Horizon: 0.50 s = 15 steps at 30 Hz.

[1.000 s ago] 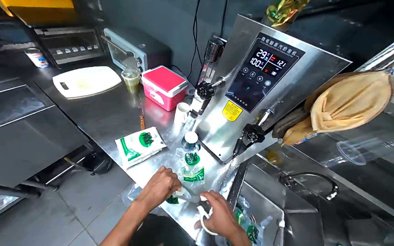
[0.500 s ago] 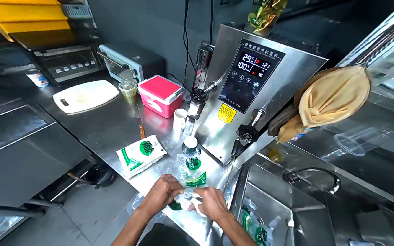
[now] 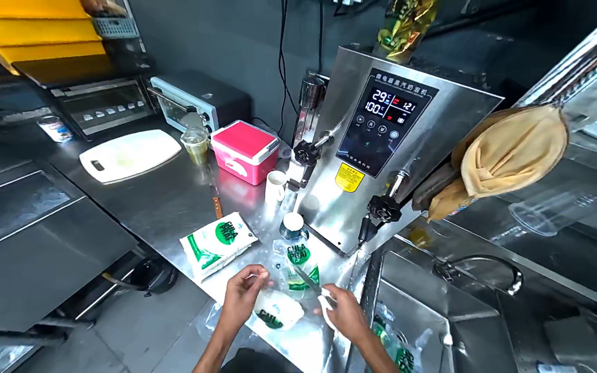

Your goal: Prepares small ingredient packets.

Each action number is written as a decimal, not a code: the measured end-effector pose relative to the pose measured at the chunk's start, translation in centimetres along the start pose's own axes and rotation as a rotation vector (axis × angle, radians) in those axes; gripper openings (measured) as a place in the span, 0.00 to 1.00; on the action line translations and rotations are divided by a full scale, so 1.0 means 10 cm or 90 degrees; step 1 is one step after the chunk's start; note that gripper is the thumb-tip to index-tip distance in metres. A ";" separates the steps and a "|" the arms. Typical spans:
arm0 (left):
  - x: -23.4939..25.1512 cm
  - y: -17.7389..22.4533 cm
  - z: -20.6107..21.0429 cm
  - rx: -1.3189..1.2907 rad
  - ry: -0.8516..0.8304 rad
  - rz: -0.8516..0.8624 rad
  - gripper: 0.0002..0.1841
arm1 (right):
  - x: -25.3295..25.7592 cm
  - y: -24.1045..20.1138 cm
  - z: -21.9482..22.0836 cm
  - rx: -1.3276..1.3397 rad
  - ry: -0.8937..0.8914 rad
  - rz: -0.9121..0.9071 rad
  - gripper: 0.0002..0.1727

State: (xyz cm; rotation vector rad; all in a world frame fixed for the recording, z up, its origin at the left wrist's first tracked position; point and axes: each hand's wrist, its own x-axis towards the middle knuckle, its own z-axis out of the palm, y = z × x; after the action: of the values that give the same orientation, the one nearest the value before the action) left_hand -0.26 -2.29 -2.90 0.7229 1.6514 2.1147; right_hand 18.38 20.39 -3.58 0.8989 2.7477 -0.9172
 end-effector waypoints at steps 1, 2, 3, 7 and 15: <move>0.00 0.01 0.01 -0.024 0.020 -0.009 0.05 | 0.08 0.07 0.13 0.007 0.008 0.021 0.32; 0.00 0.01 0.02 -0.042 0.032 -0.008 0.05 | 0.15 0.08 0.25 0.010 -0.004 0.039 0.35; 0.00 -0.01 0.02 -0.057 0.039 -0.006 0.05 | 0.20 0.05 0.34 0.002 -0.035 0.055 0.38; 0.04 -0.07 -0.01 -0.118 0.051 -0.040 0.04 | 0.17 -0.22 0.43 -0.035 -0.146 0.034 0.57; 0.01 0.29 0.31 -0.349 -0.065 -0.221 0.04 | -0.30 -0.13 0.97 0.502 0.064 -0.209 0.49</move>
State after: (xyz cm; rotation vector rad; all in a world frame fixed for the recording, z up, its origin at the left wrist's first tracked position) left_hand 1.55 -0.49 0.48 0.3335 0.9787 2.0831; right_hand 19.33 12.41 -9.95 0.5618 2.6459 -2.1498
